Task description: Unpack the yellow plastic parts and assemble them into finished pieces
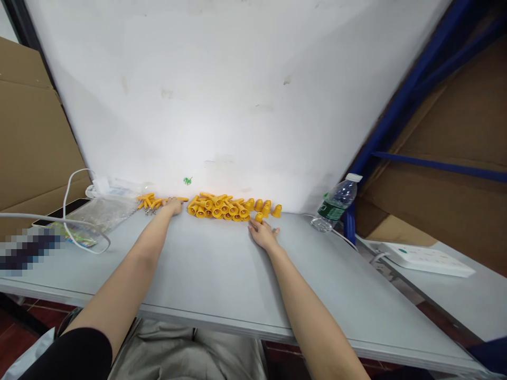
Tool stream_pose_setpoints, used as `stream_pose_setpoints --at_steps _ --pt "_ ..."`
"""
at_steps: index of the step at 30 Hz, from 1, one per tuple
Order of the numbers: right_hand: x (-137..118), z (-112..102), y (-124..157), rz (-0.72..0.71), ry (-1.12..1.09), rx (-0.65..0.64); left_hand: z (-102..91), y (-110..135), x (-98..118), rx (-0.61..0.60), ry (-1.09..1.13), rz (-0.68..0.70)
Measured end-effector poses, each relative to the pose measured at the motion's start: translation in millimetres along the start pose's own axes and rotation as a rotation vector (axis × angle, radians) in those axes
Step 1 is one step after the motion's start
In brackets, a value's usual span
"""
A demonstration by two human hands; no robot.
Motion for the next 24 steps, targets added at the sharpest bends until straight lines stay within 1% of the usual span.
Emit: stream_pose_setpoints --at_steps 5,9,11,13,16,18,21,24 --pt "0.4 1.9 -1.3 -0.006 -0.020 0.018 2.0 -2.0 5.0 0.042 0.007 0.016" --pt "1.3 1.6 -2.9 -0.002 -0.080 0.044 0.2 2.7 7.7 0.114 -0.006 0.025" --pt "2.9 -0.6 -4.8 -0.002 -0.135 0.089 -4.7 6.7 7.6 0.207 0.020 0.024" --pt "4.8 -4.6 -7.2 -0.009 -0.206 0.152 -13.5 11.7 7.1 0.370 0.094 0.018" --pt "6.3 -12.9 -8.8 -0.039 -0.327 0.254 -28.0 21.7 7.1 0.650 0.256 0.003" --pt "5.5 -18.7 -7.4 -0.065 -0.407 0.304 -33.7 28.9 9.4 0.781 0.417 0.020" --pt "2.2 -25.9 -2.8 -0.087 -0.510 0.345 -35.4 40.8 16.6 0.879 0.747 0.079" --pt "-3.1 -30.7 1.8 -0.122 -0.594 0.360 -33.2 55.8 27.3 0.911 1.028 0.139"
Point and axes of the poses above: each hand's wrist, its own y-axis away from the middle knuckle, its own z-axis out of the palm, x = y × z, the point moved 4 cm from there along -y, towards the middle knuckle, and after that the axes turned 13 degrees about z, right-handed, at the moved point
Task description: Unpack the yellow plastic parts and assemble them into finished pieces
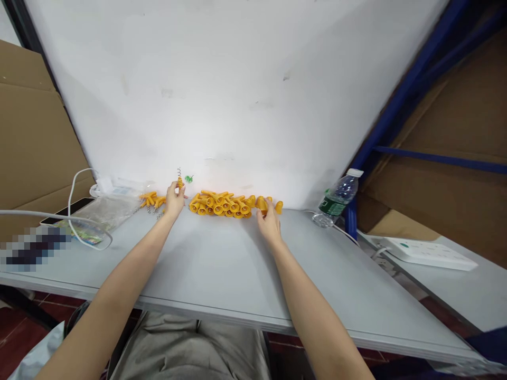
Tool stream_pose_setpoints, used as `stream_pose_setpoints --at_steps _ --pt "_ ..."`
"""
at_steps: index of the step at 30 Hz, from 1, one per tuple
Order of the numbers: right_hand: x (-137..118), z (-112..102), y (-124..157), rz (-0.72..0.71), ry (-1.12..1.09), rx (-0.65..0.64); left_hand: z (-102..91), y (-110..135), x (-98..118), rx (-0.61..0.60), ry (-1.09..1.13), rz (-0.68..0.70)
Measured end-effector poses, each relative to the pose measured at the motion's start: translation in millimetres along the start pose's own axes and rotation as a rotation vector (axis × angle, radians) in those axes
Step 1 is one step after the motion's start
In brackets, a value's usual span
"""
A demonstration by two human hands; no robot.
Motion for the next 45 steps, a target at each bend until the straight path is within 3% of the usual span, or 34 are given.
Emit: stream_pose_setpoints --at_steps 5,11,18,25,31,36,45 --pt "-13.4 0.3 3.7 -0.035 -0.080 -0.028 2.9 30.1 13.7 -0.085 0.169 -0.060" --pt "-48.7 -0.7 23.3 -0.271 -0.058 -0.113 0.2 56.9 16.7 -0.278 -0.221 -0.012" --pt "-74.4 9.2 47.0 -0.465 -0.006 -0.296 -5.7 57.8 25.1 -0.325 -0.482 0.143" --pt "-76.9 12.0 51.1 -0.483 0.055 -0.312 -4.3 60.0 28.1 -0.341 -0.556 0.191" --pt "-84.7 13.6 57.1 -0.512 0.038 -0.413 2.4 67.3 41.0 -0.369 -0.596 0.286" --pt "-81.1 16.9 57.2 -0.420 -0.123 -0.513 3.7 69.5 41.8 -0.384 -0.592 0.292" --pt "-80.8 20.8 58.0 -0.039 -0.447 -0.760 9.1 77.8 51.4 -0.411 -0.550 0.387"
Point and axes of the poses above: each hand's wrist, its own y-axis away from the middle knuckle, its own z-axis out of the palm, x = y × z, the point moved 4 cm from there along -y, towards the middle knuckle, and after that the axes turned 13 degrees about z, right-handed, at the moved point
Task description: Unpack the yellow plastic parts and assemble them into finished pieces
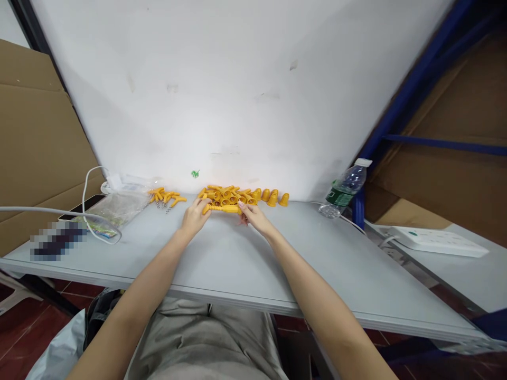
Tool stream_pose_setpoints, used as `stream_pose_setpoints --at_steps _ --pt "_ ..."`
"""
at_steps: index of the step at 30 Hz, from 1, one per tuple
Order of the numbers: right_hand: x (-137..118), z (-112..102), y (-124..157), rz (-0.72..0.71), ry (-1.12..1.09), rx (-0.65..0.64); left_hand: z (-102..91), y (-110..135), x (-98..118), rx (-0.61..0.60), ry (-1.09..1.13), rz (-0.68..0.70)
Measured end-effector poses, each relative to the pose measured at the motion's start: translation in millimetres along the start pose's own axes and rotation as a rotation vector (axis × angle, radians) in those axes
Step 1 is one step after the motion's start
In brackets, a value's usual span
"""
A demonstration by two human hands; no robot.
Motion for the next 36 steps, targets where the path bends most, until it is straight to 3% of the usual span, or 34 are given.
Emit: stream_pose_setpoints --at_steps 4,8,12,15,26,33,36 --pt "1.6 2.8 -0.8 0.142 -0.123 0.061 0.4 -2.6 6.1 0.013 0.036 -0.029" --pt "5.2 -1.4 -0.8 0.209 -0.085 0.065 0.1 -6.4 2.2 0.000 0.062 -0.100" --pt "1.4 -8.9 1.4 0.071 -0.034 -0.023 -1.3 -6.1 -4.4 -0.036 0.037 -0.160" --pt "-1.1 -10.5 1.8 -0.015 -0.027 0.003 -1.4 -4.2 -4.4 -0.069 0.018 -0.141" --pt "-3.6 3.0 2.9 0.130 -0.060 0.051 0.6 -2.4 -0.1 -0.077 0.002 -0.113" --pt "-6.1 -0.1 2.4 -0.069 -0.066 -0.009 -1.4 -5.5 2.6 -0.090 0.027 -0.168" --pt "-6.1 2.2 2.9 -0.071 -0.072 0.000 -2.9 -4.4 4.3 -0.106 0.001 -0.142"
Point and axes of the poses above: each hand's wrist, its own y-axis away from the middle knuckle, its own z-axis out of the palm, x = y × z, the point moved 4 cm from there along -y, towards the middle knuckle, and after that the axes turned 13 degrees about z, right-handed, at the moved point
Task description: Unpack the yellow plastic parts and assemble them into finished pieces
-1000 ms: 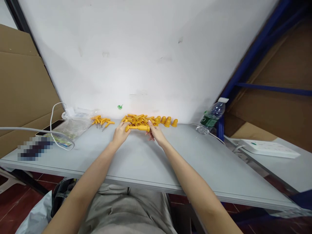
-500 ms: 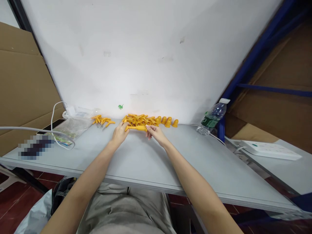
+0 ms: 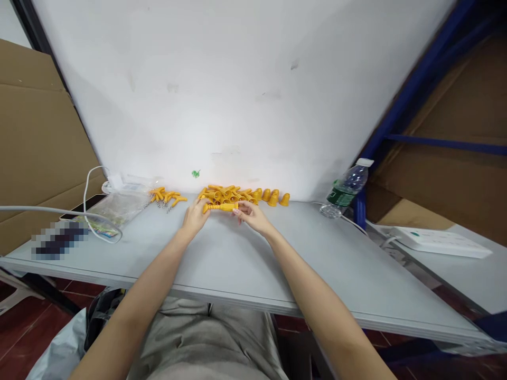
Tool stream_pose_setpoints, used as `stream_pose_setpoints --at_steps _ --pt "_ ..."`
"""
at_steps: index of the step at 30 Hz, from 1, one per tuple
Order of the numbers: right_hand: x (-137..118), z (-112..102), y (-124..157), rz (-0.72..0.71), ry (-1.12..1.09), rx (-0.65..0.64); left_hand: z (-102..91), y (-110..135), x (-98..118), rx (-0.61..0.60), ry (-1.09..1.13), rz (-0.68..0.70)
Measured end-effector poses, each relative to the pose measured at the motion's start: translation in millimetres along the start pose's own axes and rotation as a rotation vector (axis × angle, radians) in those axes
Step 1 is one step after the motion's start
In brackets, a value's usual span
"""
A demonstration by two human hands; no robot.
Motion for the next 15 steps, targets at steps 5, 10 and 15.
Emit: stream_pose_setpoints --at_steps 5,10,15 --pt "-1.8 4.8 1.5 0.136 -0.007 0.042 -0.2 1.8 2.2 0.040 -0.020 0.056" --pt "1.7 6.7 2.5 0.345 -0.050 0.143 2.5 1.4 5.5 0.055 -0.019 0.078" --pt "0.6 4.8 4.0 0.402 -0.039 0.186 8.2 -0.3 3.8 0.081 0.024 0.090"
Point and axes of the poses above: each hand's wrist, its own y-axis away from the middle knuckle, its own z-axis out of the palm, x = y × z, the point moved 4 cm from there along -y, towards the middle knuckle, and after that the axes turned 13 degrees about z, right-handed, at the moved point
